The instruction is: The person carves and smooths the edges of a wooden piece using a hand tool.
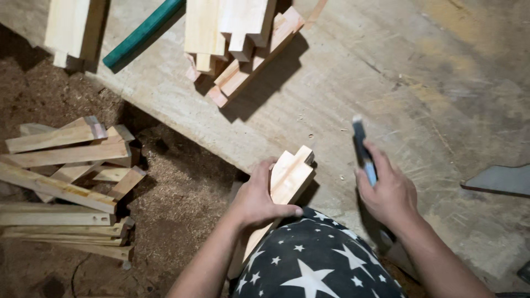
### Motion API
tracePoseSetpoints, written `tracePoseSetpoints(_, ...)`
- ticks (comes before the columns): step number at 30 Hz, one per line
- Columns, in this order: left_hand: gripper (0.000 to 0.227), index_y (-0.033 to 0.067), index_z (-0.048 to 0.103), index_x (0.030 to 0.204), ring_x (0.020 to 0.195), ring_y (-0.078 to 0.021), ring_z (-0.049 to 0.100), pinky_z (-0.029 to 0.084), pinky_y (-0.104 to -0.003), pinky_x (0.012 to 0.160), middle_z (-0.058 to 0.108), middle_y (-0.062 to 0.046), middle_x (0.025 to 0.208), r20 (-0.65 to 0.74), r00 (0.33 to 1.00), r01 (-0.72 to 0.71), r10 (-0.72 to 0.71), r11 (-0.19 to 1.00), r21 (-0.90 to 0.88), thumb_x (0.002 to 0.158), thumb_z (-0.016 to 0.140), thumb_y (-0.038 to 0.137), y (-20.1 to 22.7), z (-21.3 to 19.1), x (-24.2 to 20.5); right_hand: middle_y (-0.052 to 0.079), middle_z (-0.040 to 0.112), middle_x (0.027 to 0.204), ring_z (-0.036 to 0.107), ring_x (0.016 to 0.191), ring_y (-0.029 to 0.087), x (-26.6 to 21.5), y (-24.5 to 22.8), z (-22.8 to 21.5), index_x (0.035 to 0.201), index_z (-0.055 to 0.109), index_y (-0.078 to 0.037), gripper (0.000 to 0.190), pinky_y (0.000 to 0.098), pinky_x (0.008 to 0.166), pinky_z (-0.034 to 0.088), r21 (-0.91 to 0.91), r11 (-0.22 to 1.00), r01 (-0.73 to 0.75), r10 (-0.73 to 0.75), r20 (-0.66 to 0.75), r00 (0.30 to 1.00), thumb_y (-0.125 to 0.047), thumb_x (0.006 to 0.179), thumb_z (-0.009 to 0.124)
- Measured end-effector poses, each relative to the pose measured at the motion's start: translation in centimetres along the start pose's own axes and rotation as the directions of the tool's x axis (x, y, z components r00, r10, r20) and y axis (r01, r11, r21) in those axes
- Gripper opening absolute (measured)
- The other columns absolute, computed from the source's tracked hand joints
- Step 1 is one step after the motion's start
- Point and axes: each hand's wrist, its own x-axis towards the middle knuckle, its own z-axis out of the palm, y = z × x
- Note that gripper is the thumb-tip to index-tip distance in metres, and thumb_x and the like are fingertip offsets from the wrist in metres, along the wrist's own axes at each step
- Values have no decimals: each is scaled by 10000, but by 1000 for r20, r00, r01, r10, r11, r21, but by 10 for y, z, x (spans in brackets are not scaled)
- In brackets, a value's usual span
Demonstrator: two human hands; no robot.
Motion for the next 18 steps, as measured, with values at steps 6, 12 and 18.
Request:
tracePoseSetpoints(6, 1094, 117, 368, 1510, 1280, -349, 563, 484, -517, 1048, 529, -171, 1402, -187, 967, -161, 175, 983, 91, 591, 813, 510, -25, 18, 12, 220, 626, 1196, 677, 895, 398, 34, 26, 30, 1553, 360, -174, 608, 502, 746, 535, 29, 996, 89, -81, -205, 975, -298, 994, 566)
tracePoseSetpoints(12, 957, 158, 485, 1499, 1246, -338, 477, 465, -490, 1016, 450, -176, 1314, -263, 952, -147, 156, 988, 54, 644, 768, 484, -44, 29, 6, 210, 632, 1297, 653, 1064, 446, 40, 43, 39, 1537, 381, -211, 591, 542, 870, 524, 13, 991, 132, -126, -218, 968, -287, 981, 569)
tracePoseSetpoints(18, 788, 123, 465, 1485, 1211, -350, 498, 436, -477, 1022, 501, -167, 1329, -334, 895, -199, 297, 934, 297, 819, 733, 449, -39, 33, 2, 215, 657, 1262, 657, 1047, 459, 33, 46, 39, 1515, 390, -238, 599, 557, 852, 524, -21, 994, 105, -106, -118, 987, -321, 957, 593)
